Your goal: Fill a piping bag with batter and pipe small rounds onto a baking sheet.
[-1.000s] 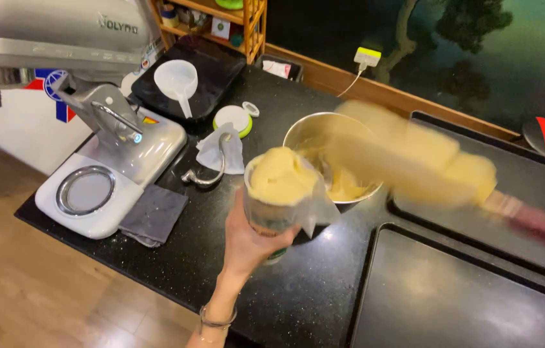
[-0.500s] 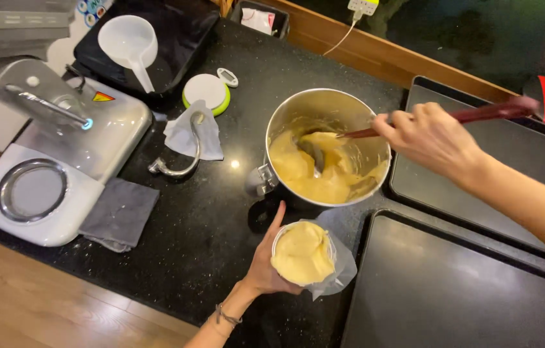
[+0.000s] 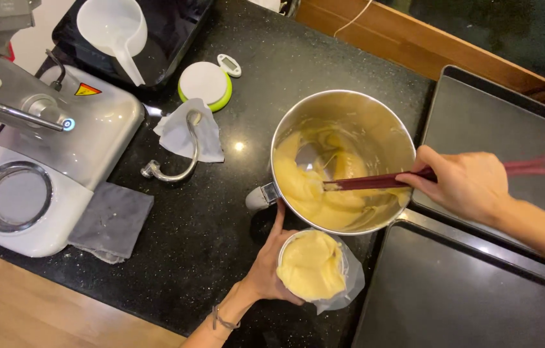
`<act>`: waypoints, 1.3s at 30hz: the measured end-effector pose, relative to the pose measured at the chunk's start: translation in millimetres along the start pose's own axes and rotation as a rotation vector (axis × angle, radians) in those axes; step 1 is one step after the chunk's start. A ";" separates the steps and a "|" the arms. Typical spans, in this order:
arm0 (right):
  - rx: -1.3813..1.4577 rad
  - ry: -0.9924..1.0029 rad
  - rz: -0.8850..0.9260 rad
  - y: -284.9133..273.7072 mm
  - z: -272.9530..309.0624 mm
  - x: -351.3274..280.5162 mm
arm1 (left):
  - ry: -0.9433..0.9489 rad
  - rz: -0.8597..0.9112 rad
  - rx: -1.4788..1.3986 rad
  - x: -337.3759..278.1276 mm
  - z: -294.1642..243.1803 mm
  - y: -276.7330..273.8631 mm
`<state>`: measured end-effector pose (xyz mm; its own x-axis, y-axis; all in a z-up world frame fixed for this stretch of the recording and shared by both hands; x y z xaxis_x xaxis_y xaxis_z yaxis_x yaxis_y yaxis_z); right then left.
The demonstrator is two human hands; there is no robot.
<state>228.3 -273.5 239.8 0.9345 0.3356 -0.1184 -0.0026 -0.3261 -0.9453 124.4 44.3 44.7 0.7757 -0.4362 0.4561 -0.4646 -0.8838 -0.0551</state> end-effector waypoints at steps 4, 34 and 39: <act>0.148 0.233 0.014 5.3 8.0 -18.1 | -0.046 -0.015 -0.031 3.8 -4.7 -2.1; 1.265 0.765 -0.381 3.4 12.4 -144.2 | -0.243 -0.154 -0.032 26.5 -132.6 -19.4; 1.241 0.757 -0.474 -27.7 -1.1 -162.2 | -0.218 -0.180 -0.034 45.1 -149.9 -23.1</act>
<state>77.2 -319.8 285.6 0.8906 -0.4488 0.0730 0.4124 0.7297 -0.5454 106.1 70.4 199.7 0.9188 -0.3023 0.2537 -0.3223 -0.9458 0.0405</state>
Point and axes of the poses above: each hand's wrist, its own x-axis towards the middle knuckle, its own y-axis out of the palm, z = x × y, the point moved 2 cm from there along x, towards the middle knuckle, and after that the axes turned 7 degrees about -x, right-handed, at the moved point
